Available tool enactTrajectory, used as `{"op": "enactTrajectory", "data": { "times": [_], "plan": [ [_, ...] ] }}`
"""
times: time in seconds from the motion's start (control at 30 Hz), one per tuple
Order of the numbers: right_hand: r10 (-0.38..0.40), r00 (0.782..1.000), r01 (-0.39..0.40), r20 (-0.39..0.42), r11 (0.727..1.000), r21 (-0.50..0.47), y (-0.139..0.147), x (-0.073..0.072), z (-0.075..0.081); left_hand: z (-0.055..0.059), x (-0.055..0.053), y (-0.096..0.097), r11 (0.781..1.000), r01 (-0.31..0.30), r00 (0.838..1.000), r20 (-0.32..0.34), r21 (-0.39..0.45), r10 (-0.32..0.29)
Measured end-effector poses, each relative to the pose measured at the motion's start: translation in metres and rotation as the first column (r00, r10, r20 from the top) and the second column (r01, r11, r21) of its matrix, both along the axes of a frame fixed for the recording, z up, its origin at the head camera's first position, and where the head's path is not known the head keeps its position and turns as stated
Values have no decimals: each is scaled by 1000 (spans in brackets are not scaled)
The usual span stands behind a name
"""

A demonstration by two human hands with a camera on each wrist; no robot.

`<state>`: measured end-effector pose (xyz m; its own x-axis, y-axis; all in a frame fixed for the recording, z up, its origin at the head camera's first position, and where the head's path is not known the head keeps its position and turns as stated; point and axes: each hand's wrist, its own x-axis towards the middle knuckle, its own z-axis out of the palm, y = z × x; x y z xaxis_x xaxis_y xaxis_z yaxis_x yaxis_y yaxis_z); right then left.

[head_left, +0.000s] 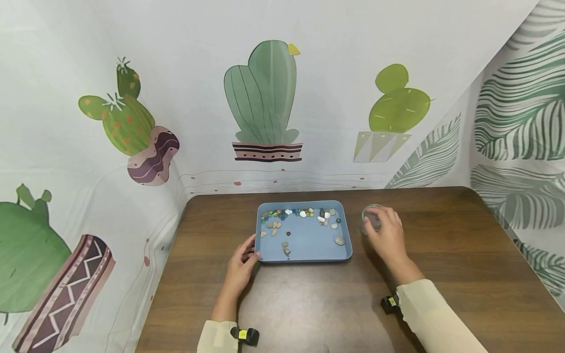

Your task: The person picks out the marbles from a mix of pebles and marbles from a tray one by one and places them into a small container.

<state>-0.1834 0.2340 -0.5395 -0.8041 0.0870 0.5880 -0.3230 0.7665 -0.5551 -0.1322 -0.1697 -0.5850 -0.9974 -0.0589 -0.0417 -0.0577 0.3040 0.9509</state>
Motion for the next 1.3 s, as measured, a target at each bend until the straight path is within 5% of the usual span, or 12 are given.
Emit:
{"op": "enactTrajectory", "data": {
  "times": [0.4,0.67,1.3],
  "plan": [
    [100,994,-98,-48,995,32,-15,-2,6,0,0,0,1000,2,1000,6,0,-2],
    [145,986,-152,82,985,80,-28,-2,10,0,0,0,1000,1,1000,-7,3,-1],
    [308,934,-339,183,924,175,-59,-6,8,2,1,2,1000,-9,1000,-27,-1,9]
  ]
}}
